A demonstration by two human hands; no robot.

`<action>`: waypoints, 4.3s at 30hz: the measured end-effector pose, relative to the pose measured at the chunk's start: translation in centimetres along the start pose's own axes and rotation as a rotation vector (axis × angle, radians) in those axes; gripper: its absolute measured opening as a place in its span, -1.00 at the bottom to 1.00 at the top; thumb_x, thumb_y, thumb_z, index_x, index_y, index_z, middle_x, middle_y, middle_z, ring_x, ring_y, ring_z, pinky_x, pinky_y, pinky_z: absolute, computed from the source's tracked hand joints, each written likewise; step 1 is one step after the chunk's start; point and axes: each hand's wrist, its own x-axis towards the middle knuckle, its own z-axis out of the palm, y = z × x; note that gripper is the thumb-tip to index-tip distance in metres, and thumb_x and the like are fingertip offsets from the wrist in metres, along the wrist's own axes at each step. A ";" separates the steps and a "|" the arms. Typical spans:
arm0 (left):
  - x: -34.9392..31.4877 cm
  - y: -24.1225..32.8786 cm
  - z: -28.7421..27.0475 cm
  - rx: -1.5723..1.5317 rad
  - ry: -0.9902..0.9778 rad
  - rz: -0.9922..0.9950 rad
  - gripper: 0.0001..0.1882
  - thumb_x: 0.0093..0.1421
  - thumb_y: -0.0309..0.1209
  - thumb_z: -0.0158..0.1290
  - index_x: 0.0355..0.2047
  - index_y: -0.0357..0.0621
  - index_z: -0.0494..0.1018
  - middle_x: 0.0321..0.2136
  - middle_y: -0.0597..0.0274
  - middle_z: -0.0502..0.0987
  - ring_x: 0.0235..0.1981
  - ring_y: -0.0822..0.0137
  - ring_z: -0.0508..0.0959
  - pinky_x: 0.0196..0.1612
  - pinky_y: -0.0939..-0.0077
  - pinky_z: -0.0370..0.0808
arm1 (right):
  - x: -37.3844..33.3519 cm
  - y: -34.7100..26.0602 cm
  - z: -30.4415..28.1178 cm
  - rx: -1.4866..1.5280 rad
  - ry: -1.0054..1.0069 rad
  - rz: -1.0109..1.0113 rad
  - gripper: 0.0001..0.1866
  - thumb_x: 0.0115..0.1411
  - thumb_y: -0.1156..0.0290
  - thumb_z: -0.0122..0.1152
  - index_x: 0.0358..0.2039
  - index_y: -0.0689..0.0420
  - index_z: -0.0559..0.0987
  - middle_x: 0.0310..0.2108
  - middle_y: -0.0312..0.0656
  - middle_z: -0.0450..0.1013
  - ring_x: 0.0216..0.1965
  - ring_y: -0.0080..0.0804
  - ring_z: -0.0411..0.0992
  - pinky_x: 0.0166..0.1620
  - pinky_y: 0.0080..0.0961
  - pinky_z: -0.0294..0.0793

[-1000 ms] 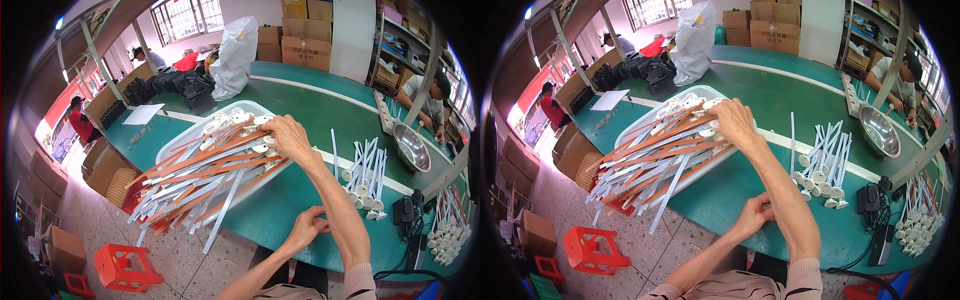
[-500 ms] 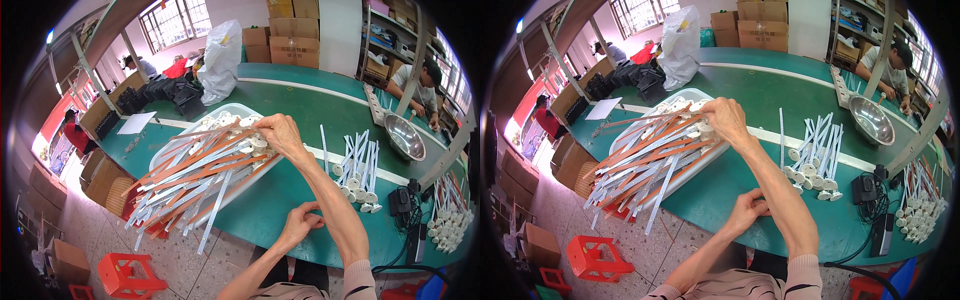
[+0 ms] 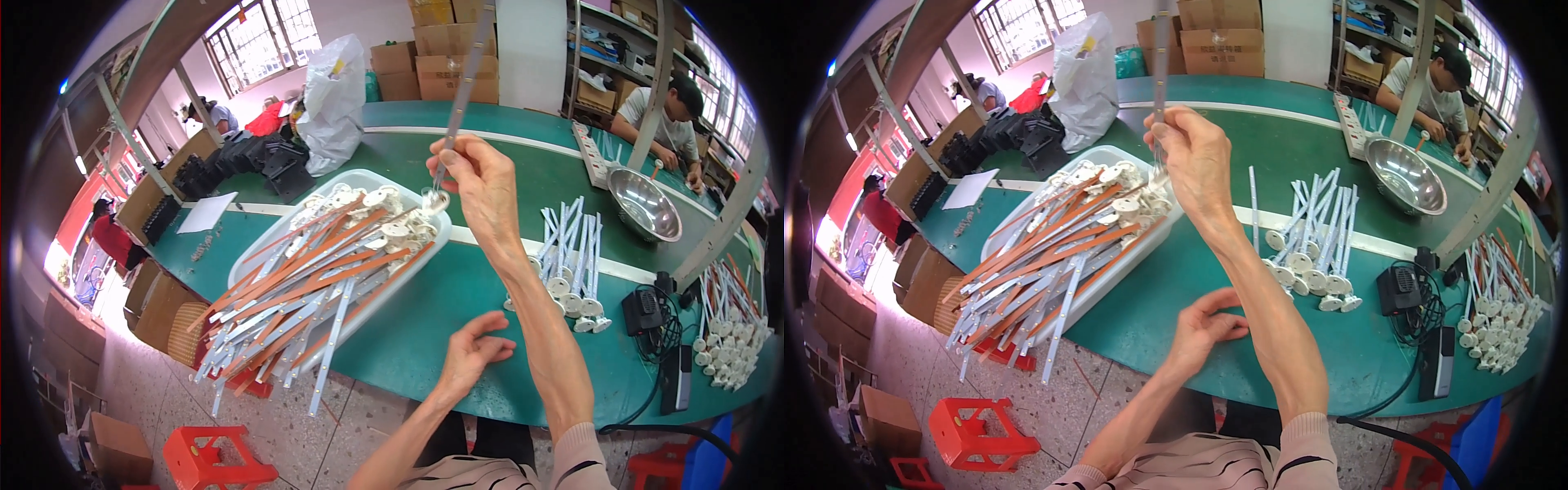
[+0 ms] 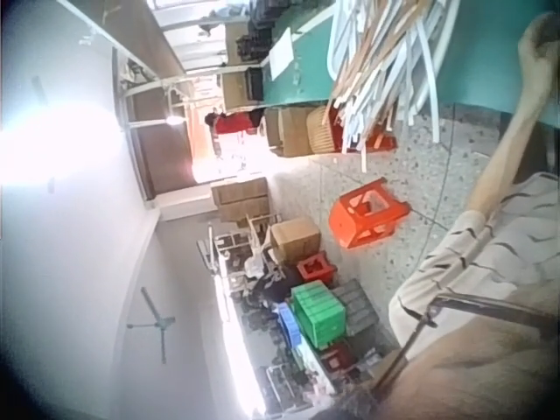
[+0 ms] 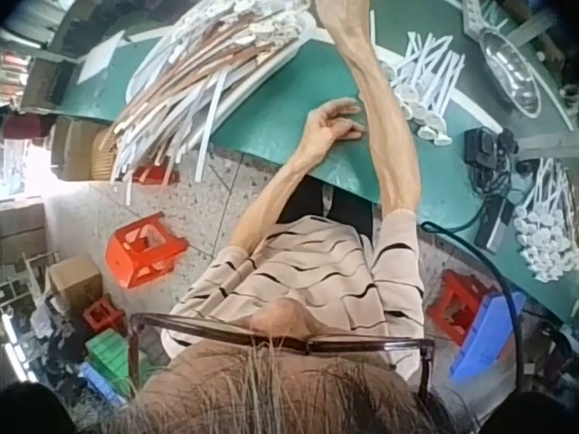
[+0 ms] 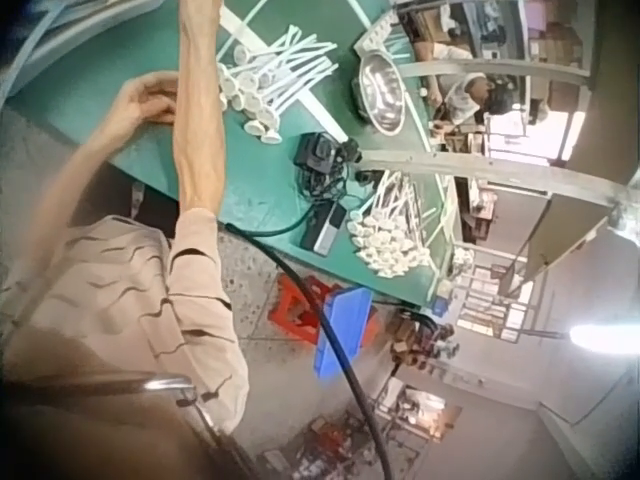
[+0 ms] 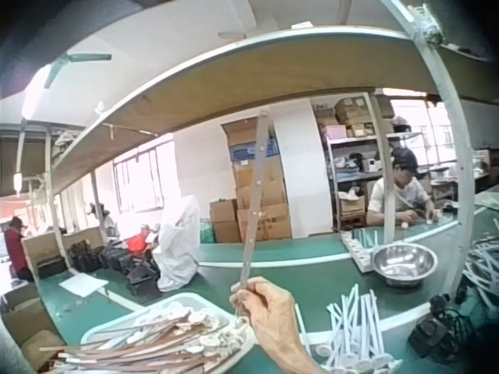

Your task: The person fits LED strips into plastic bases by hand, assembling them on a factory workbench.

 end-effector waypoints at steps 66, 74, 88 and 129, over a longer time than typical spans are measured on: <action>0.1 2.6 0.3 -0.118 0.157 -0.012 -0.60 0.24 -0.51 -0.11 0.08 -0.42 0.24 -0.17 0.07 0.48 -0.32 0.39 0.52 -0.31 0.56 0.49 | -13.1 2.8 -9.7 0.022 -0.117 0.348 -0.91 0.11 0.61 0.12 -0.34 0.31 0.53 -0.52 -0.23 0.48 -0.49 -0.63 0.44 -0.49 -0.71 0.49; 0.1 2.2 0.5 -0.044 0.170 -0.004 -0.59 0.25 -0.47 -0.11 0.10 -0.36 0.26 -0.17 0.12 0.49 -0.28 0.38 0.52 -0.17 0.47 0.51 | -13.0 3.1 -9.9 -0.042 -0.175 0.432 -0.90 0.12 0.59 0.13 -0.33 0.31 0.52 -0.44 -0.18 0.49 -0.44 -0.54 0.48 -0.33 -0.64 0.53; 0.2 2.2 0.7 -0.100 0.142 0.035 -0.60 0.27 -0.59 -0.21 0.13 -0.45 0.16 -0.11 0.03 0.43 -0.11 0.28 0.49 0.00 0.42 0.52 | -13.3 3.9 -10.0 -0.167 -0.252 0.419 -0.92 0.08 0.64 0.13 -0.37 0.32 0.52 -0.51 -0.23 0.48 -0.50 -0.60 0.43 -0.40 -0.68 0.47; 0.6 1.7 0.5 -0.049 0.203 0.039 -0.61 0.21 -0.68 -0.22 0.06 -0.47 0.24 -0.19 0.06 0.46 -0.18 0.31 0.52 -0.06 0.41 0.56 | -13.6 4.1 -9.5 -0.267 -0.241 0.270 -0.94 -0.05 0.64 0.16 -0.48 0.27 0.53 -0.62 -0.22 0.45 -0.59 -0.55 0.38 -0.49 -0.58 0.37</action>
